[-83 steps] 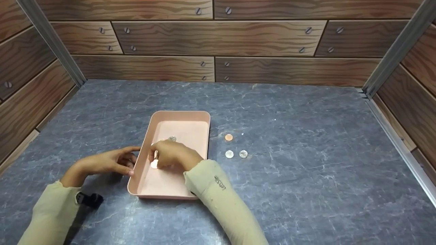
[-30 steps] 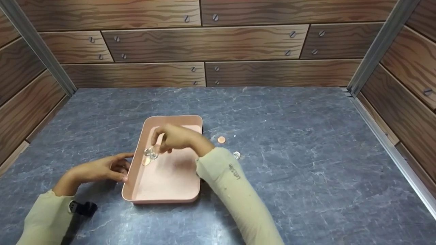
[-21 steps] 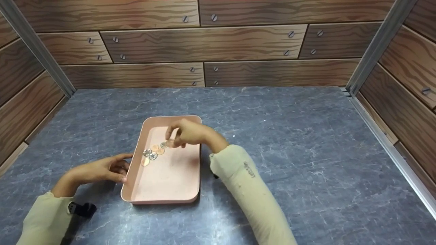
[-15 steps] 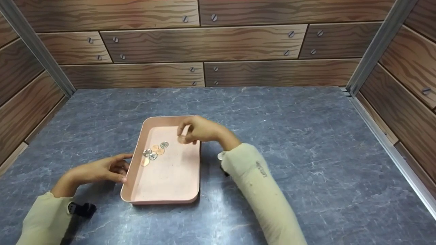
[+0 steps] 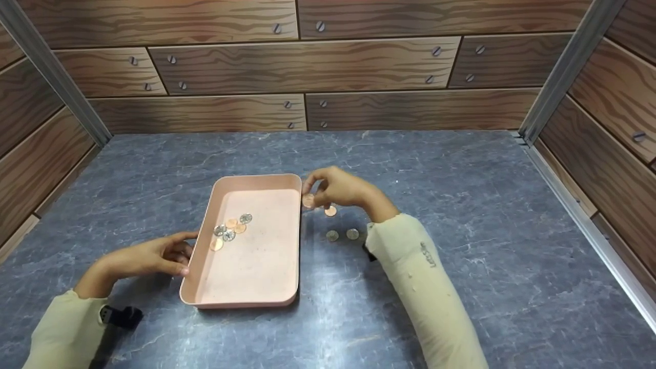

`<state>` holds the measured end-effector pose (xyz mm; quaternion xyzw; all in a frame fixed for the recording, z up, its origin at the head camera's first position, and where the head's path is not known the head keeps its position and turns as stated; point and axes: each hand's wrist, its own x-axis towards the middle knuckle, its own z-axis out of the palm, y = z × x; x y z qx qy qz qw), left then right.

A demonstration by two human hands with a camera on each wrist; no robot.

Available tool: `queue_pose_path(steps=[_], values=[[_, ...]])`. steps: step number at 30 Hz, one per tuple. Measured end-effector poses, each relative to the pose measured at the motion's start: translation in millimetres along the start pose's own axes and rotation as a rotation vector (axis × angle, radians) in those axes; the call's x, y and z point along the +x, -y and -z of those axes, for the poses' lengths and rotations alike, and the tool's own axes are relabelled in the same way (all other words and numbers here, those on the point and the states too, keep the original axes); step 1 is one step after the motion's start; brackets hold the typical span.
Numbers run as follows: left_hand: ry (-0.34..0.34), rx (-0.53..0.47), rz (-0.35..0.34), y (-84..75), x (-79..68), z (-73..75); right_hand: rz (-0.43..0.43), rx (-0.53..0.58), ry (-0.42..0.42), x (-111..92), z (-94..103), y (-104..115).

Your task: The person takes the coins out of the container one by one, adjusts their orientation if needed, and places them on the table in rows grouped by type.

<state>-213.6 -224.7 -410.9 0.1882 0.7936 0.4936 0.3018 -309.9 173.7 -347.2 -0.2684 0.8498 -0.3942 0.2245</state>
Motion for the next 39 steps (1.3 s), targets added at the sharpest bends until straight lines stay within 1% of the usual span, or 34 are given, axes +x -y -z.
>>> queue_pose_path(steps=[6, 12, 20, 23, 29, 39], values=[[0.007, -0.022, -0.006, 0.4, -1.6, 0.2, -0.050, -0.023, -0.033, -7, 6.1, -15], [0.011, -0.042, -0.005, 0.4, -2.0, 0.3, -0.109, -0.012, -0.061, -10, 10.2, -34], [0.005, -0.026, 0.004, 1.1, -1.1, 0.5, -0.171, 0.005, -0.082, -11, 9.6, -51], [0.001, -0.018, 0.008, 1.3, -0.4, 0.5, -0.190, 0.027, -0.075, -9, 7.4, -56], [-0.006, -0.016, 0.018, 0.3, -0.3, 0.3, -0.235, 0.012, -0.065, -9, 4.4, -60], [-0.005, -0.018, 0.004, 0.0, -1.5, -0.3, -0.285, 0.024, -0.104, -9, 4.7, -65]])
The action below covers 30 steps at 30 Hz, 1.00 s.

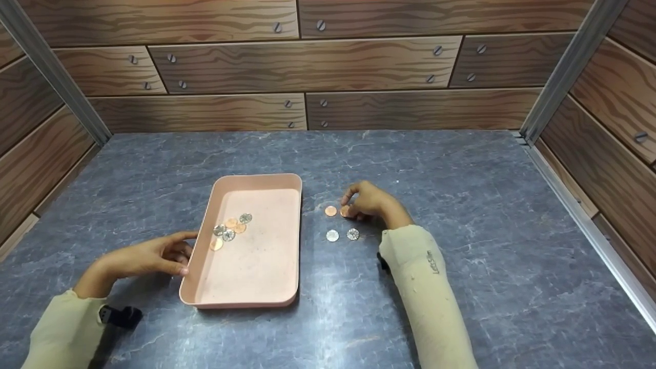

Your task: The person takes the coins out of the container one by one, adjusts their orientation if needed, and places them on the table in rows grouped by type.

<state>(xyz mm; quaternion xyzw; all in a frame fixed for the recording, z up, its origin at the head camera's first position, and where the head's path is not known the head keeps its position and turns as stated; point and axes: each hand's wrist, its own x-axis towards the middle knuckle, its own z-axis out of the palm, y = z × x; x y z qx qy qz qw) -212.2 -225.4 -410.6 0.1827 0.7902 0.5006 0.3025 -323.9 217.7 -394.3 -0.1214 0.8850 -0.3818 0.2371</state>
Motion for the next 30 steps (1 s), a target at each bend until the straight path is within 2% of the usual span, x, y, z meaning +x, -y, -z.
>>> queue_pose_path(steps=[10, 19, 30], values=[[-0.002, 0.011, 0.002, 0.1, 0.2, 0.3, -0.011, -0.042, -0.060, 1.5, 0.0, -2.3], [0.008, -0.001, -0.005, 0.0, 0.5, 0.6, -0.033, -0.057, -0.063, 1.8, -2.0, 0.8], [0.007, 0.009, -0.009, 0.4, 0.6, 0.7, -0.032, -0.012, -0.047, 1.3, 0.8, -7.0]])
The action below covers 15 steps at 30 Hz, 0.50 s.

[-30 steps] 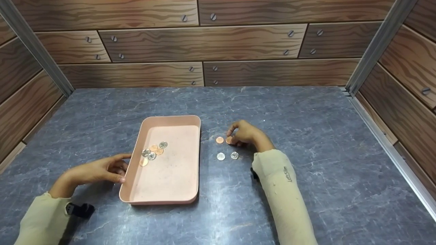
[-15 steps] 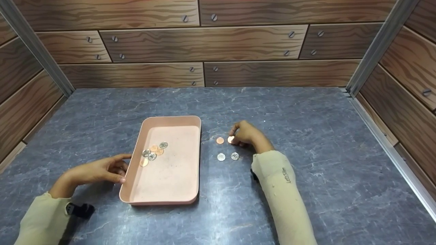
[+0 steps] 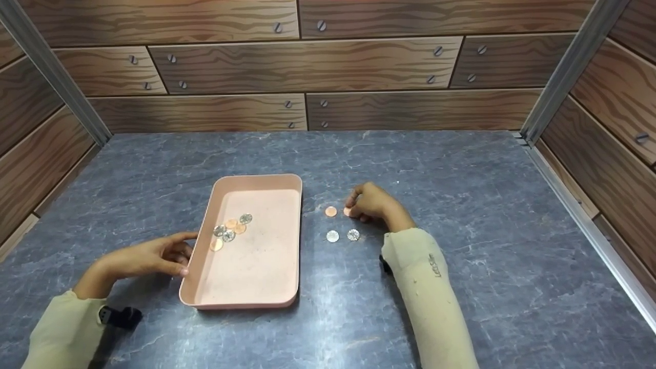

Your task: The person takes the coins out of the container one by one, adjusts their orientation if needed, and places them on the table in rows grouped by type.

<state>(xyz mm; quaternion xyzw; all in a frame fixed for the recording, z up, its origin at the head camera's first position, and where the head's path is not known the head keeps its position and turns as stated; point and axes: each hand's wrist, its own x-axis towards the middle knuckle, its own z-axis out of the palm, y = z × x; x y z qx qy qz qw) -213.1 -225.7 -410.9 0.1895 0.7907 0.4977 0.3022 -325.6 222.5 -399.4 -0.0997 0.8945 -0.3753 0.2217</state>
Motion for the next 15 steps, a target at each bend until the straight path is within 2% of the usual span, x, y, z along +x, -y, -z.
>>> queue_pose_path(steps=[7, 10, 15], values=[[0.003, 0.007, -0.005, 0.6, 0.3, 0.1, 0.009, 0.033, -0.008, -4, 5.2, -2], [-0.001, 0.008, 0.002, 0.2, 0.5, -0.1, 0.011, 0.031, -0.014, -8, 8.3, 3], [-0.006, 0.005, 0.011, -0.5, 0.5, -0.5, 0.063, -0.013, -0.027, -11, 13.5, 16]])
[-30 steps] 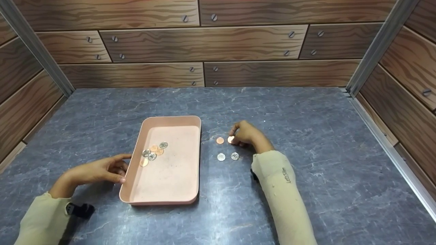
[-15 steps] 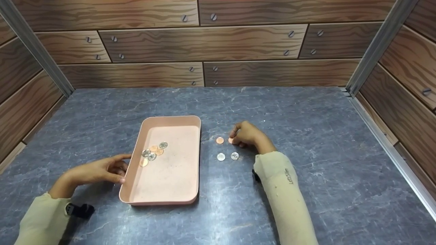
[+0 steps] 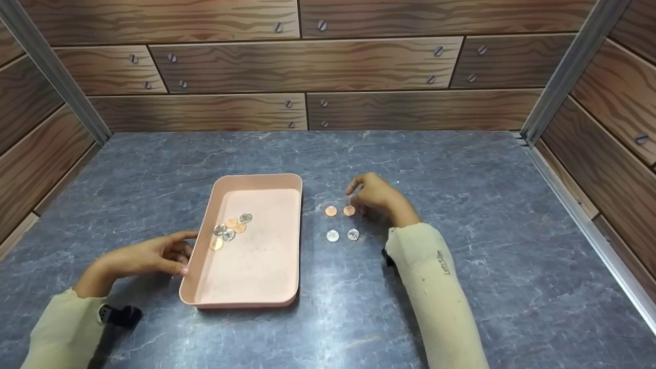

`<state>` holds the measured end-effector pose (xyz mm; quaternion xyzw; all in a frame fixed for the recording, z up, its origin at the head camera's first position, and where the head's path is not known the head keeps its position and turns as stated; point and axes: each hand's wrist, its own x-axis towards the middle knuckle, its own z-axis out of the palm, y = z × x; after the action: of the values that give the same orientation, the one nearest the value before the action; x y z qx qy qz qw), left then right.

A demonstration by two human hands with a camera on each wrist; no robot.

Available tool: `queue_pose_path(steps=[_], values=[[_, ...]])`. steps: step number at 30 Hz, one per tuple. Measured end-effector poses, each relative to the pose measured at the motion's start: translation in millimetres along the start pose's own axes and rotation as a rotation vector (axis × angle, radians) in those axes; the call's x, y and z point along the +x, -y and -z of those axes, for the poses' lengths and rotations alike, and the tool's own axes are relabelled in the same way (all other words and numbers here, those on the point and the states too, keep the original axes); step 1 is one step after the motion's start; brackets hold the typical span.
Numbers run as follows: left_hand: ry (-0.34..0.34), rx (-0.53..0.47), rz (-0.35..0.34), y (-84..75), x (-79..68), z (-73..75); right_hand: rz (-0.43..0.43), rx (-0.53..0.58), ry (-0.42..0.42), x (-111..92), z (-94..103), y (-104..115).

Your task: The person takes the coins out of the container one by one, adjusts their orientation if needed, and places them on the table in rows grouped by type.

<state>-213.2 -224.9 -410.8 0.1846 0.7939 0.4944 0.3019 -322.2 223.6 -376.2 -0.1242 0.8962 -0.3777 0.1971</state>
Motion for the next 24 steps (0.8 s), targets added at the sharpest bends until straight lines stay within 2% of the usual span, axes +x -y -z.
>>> queue_pose_path(steps=[8, 24], values=[[0.002, -0.009, 0.001, -0.3, -0.6, 0.2, 0.059, -0.069, -0.016, -1, -0.1, 27], [0.006, 0.004, -0.003, 0.2, 0.0, 0.5, 0.204, -0.126, 0.033, 11, -23.0, 93]])
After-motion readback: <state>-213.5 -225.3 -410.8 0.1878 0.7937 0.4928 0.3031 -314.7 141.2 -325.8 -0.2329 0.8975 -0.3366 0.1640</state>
